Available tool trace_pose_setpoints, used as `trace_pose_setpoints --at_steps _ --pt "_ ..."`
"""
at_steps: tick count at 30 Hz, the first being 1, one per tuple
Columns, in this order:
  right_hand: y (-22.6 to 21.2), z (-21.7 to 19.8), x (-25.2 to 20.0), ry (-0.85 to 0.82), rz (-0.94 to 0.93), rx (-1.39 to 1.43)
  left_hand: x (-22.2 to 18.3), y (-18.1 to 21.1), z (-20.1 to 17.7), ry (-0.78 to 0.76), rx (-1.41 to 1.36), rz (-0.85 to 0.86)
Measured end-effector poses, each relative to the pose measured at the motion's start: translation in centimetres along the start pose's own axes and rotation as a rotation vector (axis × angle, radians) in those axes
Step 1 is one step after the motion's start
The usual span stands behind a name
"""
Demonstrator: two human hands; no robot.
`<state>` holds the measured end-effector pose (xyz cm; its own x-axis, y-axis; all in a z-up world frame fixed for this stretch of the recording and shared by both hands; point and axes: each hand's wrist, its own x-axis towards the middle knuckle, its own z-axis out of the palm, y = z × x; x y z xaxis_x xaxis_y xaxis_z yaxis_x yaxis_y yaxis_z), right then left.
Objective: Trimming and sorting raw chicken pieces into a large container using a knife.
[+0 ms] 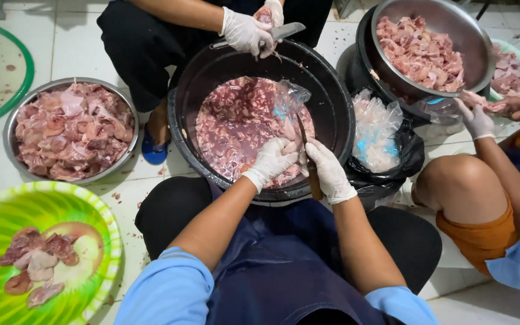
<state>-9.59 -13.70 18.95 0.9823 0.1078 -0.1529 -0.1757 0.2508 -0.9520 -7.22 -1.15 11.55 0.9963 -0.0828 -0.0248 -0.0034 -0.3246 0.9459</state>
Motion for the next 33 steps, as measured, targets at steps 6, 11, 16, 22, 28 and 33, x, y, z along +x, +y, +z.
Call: trace_pose_setpoints --at_steps 6,11,16,22,28,33 --pt "-1.0 0.4 -1.2 0.058 0.003 -0.264 -0.8 0.4 -1.0 -0.008 -0.105 0.100" --pt "-4.1 1.9 -1.9 0.098 0.224 0.224 -2.9 5.1 -4.9 -0.036 0.116 0.312" --pt "-4.0 1.3 -2.1 0.038 0.244 0.277 -1.1 2.2 -3.4 -0.007 0.246 0.324" --pt "-3.3 2.5 -4.3 -0.037 0.060 -0.011 0.7 -0.5 -1.4 0.084 0.463 0.376" --pt "-3.4 3.2 -4.9 -0.009 0.066 -0.216 1.0 -0.7 -2.1 0.174 0.558 0.568" --pt "-1.6 1.6 -4.5 -0.041 0.045 -0.276 0.9 -1.5 -1.6 0.231 0.696 0.659"
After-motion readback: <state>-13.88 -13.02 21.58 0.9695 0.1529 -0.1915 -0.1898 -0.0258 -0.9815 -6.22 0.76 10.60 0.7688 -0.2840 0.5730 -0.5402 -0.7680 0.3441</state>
